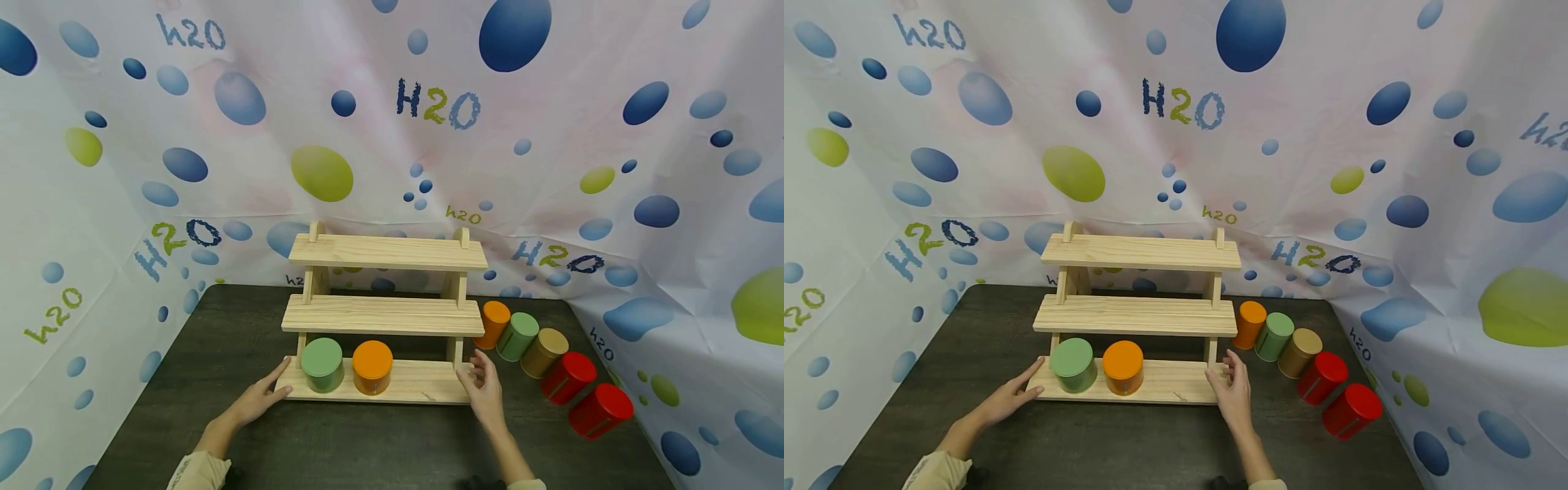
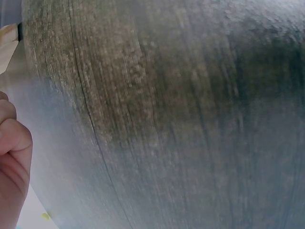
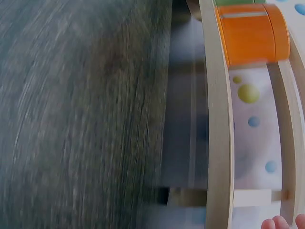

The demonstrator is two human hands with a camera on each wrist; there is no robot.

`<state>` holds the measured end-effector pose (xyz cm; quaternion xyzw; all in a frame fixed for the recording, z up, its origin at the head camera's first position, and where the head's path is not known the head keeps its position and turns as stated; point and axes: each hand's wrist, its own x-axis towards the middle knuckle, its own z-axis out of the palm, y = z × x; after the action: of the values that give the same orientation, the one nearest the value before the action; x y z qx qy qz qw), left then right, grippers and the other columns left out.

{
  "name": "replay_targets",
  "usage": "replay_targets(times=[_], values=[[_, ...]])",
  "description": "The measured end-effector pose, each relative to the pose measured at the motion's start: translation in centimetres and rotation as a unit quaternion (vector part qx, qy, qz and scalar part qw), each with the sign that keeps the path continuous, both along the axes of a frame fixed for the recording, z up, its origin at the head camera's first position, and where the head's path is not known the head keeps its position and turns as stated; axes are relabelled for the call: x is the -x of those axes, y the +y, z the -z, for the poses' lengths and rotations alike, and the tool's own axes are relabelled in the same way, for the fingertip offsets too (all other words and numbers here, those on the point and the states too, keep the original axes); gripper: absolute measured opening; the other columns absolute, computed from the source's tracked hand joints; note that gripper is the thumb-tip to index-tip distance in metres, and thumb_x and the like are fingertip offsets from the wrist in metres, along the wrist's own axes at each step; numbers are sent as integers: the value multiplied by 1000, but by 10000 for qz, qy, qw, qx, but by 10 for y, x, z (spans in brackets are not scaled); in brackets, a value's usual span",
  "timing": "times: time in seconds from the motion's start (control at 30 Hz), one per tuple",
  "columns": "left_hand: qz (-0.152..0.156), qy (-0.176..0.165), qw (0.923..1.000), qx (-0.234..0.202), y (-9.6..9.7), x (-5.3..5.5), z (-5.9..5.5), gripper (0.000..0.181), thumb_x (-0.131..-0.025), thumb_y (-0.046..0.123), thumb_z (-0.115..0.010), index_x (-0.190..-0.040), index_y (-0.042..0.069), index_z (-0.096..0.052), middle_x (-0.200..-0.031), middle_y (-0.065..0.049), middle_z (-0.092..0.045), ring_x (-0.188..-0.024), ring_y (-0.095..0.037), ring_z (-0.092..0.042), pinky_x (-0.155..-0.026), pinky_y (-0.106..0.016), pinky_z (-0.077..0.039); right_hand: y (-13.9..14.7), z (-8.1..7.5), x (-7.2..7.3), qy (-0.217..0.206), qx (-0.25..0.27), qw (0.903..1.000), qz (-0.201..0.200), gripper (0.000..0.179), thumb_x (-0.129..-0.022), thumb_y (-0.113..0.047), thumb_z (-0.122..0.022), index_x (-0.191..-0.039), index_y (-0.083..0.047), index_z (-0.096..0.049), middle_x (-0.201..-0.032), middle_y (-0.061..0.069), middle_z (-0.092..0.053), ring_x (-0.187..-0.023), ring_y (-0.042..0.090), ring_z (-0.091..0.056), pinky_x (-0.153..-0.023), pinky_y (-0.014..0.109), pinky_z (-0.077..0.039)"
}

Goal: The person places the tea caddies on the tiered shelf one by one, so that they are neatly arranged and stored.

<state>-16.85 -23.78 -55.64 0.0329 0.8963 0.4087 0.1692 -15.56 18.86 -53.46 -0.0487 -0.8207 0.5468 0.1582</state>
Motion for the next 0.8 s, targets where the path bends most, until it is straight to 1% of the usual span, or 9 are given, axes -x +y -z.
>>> replay_targets(times=[0.03, 0.1, 0.23, 0.33, 0.47, 0.7, 0.8], values=[[-7, -4, 10000, 6, 0, 0, 0, 74, -89, 39, -56, -147, 12, -18, -148, -21, -16, -77, -17, -55, -84, -52, -40, 4, 4, 1, -8, -10, 10000, 79, 55, -85, -9, -64, -132, 3, -39, -117, 21, -50, -99, 32, -48, -81, 41, -39], [-22, -14, 10000, 10, 0, 0, 0, 74, -89, 39, -56, -147, 12, -18, -148, -21, -17, -77, -17, -55, -84, -53, -39, 10, 7, 2, -36, -106, 9997, 238, 54, -86, -12, -63, -133, 2, -38, -117, 20, -50, -99, 29, -48, -81, 37, -39], [-39, -38, 10000, 14, 0, 0, 0, 74, -89, 39, -56, -147, 12, -18, -147, -22, -19, -76, -18, -54, -84, -53, -39, 21, 7, 1, -66, -109, 9986, 510, 55, -87, -17, -62, -133, 1, -38, -117, 18, -50, -98, 24, -46, -80, 31, -37], [-36, -47, 10000, 6, 0, 0, 0, 74, -89, 39, -56, -147, 12, -18, -146, -23, -21, -76, -18, -55, -83, -53, -39, 28, 6, 0, -53, -45, 9979, 640, 55, -88, -18, -61, -134, 0, -37, -118, 17, -49, -98, 21, -44, -80, 28, -35], [-20, -48, 10000, 22, 0, 0, 0, 74, -89, 39, -55, -147, 12, -18, -146, -23, -22, -77, -18, -55, -84, -53, -39, 37, 6, 0, 18, 53, 9971, 759, 54, -89, -17, -60, -134, 1, -37, -118, 19, -48, -99, 24, -44, -80, 30, -35], [6, -46, 10000, -57, -1, 1, 1, 73, -89, 39, -55, -147, 13, -18, -148, -22, -18, -77, -17, -57, -82, -51, -40, 45, 8, 2, -3, 159, 9956, 922, 54, -89, -19, -59, -134, 2, -36, -119, 19, -48, -101, 27, -44, -77, 18, -33], [-10, -49, 10000, -86, -1, 1, 2, 74, -89, 39, -56, -147, 13, -18, -147, -22, -19, -75, -17, -58, -81, -50, -41, 50, 9, 3, -94, 159, 9945, 1032, 55, -90, -22, -58, -135, 2, -36, -119, 19, -47, -100, 24, -43, -77, 17, -32]])
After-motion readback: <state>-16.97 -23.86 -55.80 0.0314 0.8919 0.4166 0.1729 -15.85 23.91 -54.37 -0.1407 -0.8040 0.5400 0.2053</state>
